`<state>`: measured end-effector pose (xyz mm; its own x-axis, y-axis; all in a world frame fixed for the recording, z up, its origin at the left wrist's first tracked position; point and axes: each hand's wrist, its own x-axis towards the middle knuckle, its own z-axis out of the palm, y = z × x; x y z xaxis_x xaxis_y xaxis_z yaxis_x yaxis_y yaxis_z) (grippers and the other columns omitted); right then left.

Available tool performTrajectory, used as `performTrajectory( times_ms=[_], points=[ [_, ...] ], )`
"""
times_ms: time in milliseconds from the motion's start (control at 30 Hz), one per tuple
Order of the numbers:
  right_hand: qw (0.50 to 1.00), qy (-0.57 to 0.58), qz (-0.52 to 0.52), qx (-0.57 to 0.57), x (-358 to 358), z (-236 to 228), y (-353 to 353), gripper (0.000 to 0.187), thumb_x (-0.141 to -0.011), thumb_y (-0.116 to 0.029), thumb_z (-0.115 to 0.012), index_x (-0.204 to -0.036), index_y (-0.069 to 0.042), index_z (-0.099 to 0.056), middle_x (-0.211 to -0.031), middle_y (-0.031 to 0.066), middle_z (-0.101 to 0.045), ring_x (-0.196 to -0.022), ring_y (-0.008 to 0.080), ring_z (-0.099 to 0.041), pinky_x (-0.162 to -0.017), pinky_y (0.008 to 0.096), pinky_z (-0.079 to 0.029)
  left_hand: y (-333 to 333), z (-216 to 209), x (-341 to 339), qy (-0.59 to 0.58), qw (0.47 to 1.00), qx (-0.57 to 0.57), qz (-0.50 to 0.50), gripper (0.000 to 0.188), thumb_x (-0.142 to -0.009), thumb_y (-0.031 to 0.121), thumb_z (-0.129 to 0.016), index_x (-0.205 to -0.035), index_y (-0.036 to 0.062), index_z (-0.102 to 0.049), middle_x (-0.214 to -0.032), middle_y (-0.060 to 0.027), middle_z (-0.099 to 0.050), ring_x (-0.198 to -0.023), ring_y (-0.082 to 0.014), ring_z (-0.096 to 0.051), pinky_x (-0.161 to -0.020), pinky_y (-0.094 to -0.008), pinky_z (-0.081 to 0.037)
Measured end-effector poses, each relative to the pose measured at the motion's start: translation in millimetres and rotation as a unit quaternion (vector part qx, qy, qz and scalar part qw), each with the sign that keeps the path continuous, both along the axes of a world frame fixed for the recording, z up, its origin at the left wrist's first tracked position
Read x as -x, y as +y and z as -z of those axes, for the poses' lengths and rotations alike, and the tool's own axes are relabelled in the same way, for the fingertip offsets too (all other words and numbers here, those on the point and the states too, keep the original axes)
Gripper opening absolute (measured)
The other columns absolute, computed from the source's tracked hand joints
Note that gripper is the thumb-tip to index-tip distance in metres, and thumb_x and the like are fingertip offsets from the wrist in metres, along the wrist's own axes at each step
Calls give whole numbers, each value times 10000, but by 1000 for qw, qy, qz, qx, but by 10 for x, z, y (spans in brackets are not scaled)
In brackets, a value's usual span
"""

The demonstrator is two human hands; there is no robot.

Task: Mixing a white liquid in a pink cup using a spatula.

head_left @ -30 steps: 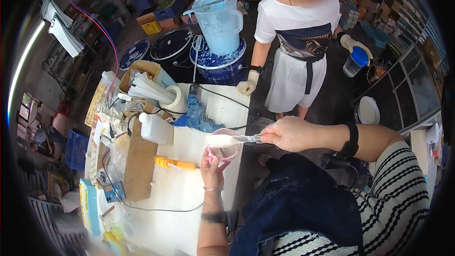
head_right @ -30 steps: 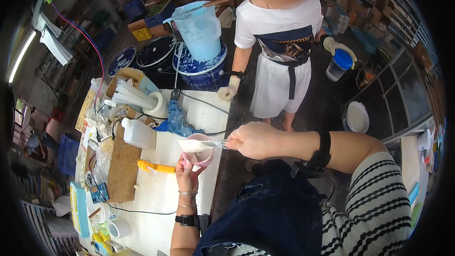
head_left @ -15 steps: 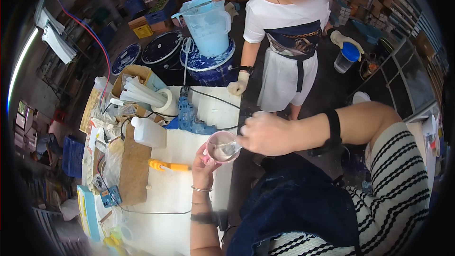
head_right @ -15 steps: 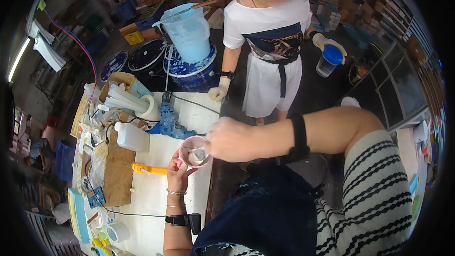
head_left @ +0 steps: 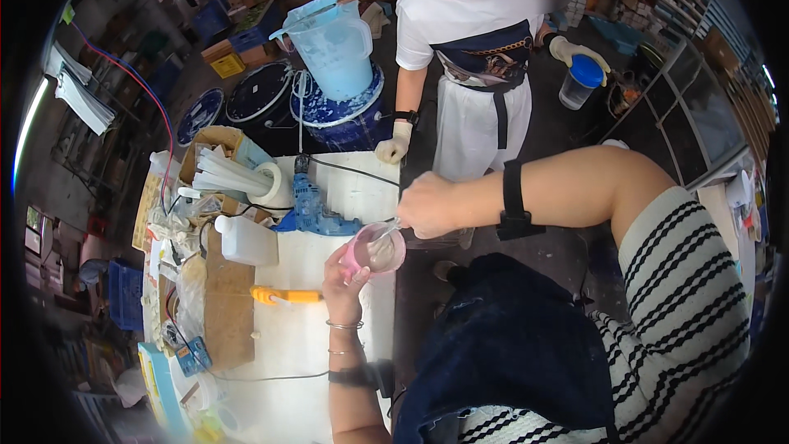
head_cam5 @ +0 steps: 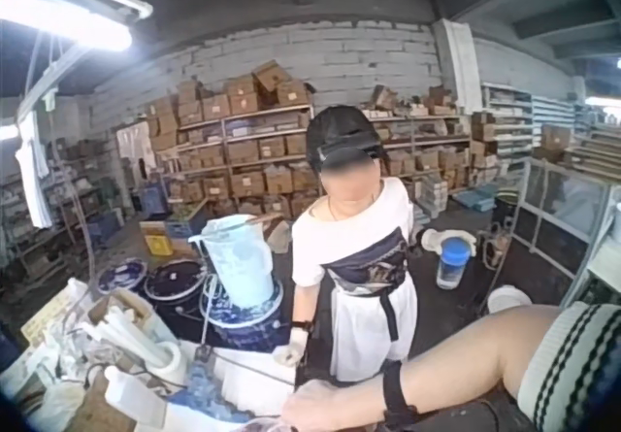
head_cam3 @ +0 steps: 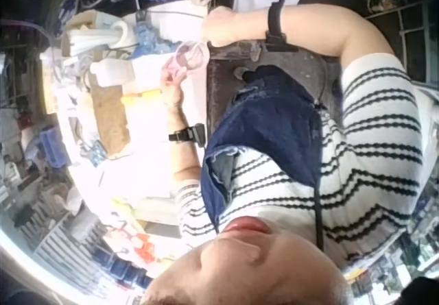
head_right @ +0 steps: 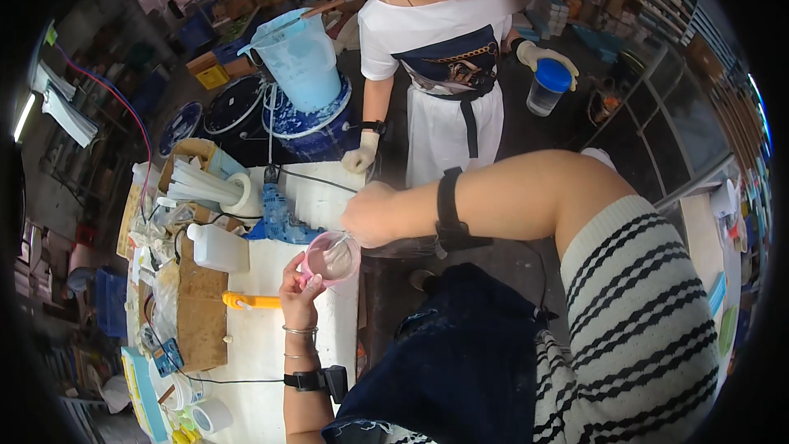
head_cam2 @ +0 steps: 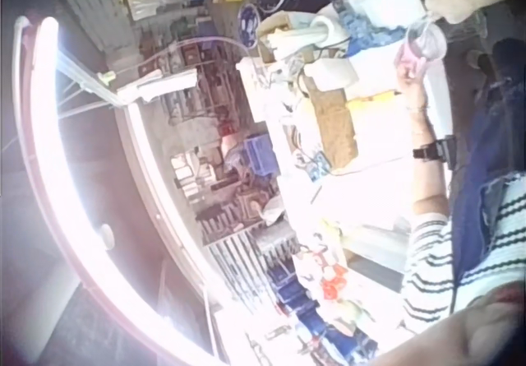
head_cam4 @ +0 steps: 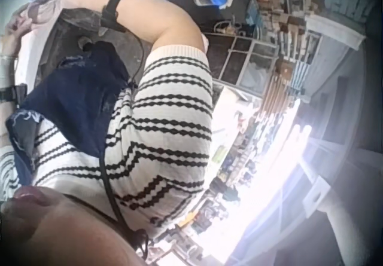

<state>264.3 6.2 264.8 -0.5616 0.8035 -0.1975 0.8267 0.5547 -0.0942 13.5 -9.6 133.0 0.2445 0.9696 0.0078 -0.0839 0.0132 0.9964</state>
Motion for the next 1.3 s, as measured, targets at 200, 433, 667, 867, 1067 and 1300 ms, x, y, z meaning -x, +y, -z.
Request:
performTrajectory(
  times_ms=[200,433,667,867,1067,1300],
  points=[
    [824,214,311,422,-146,289,-72,297,-860,-266,-516,-741,-17,-625,-621,138,-592,-433,191,-517,-388,323,-402,-67,-10,-27,45,994,-92,-38,268,-698,7,-718,-678,83,-462,-1282,-99,-440,-1030,-184,-516,-837,-315,-476],
    [396,412,374,730,-145,613,-350,419,-981,-382,-343,-1012,-18,-548,-593,-54,-353,-401,14,-291,-327,156,-258,-179,9,-6,-33,994,-78,-66,278,-726,84,-734,-700,92,-458,-1323,-97,-400,-1124,-213,-475,-931,-348,-422],
    [563,417,373,609,-156,275,-341,409,-985,-350,-368,-1010,2,-575,-536,-15,-408,-363,22,-293,-320,197,-236,-163,23,-53,-181,977,88,-75,256,-779,164,-699,-842,73,-467,-1341,-75,-408,-1135,-239,-503,-841,-424,-539],
    [715,363,363,475,-214,49,-446,360,-943,-340,-442,-873,-41,-629,-537,6,-481,-406,72,-385,-370,243,-283,-304,282,15,-231,959,130,-104,338,-801,268,-694,-987,79,-485,-1320,-98,-436,-1133,-275,-509,-840,-499,-526],
    [801,347,309,377,-249,-281,-549,341,-940,-309,-450,-872,-24,-623,-544,12,-495,-471,91,-447,-452,265,-345,-351,312,-1,-270,944,171,-83,346,-811,277,-684,-1051,80,-530,-1345,-100,-429,-1159,-285,-495,-829,-491,-532],
    [802,422,299,299,-191,-390,-619,294,-943,-253,-485,-1019,-9,-630,-575,-14,-481,-524,59,-434,-492,233,-358,-344,166,-65,-289,940,165,-75,427,-791,295,-702,-1108,79,-514,-1352,-83,-426,-1173,-267,-487,-838,-464,-526]
  ],
)
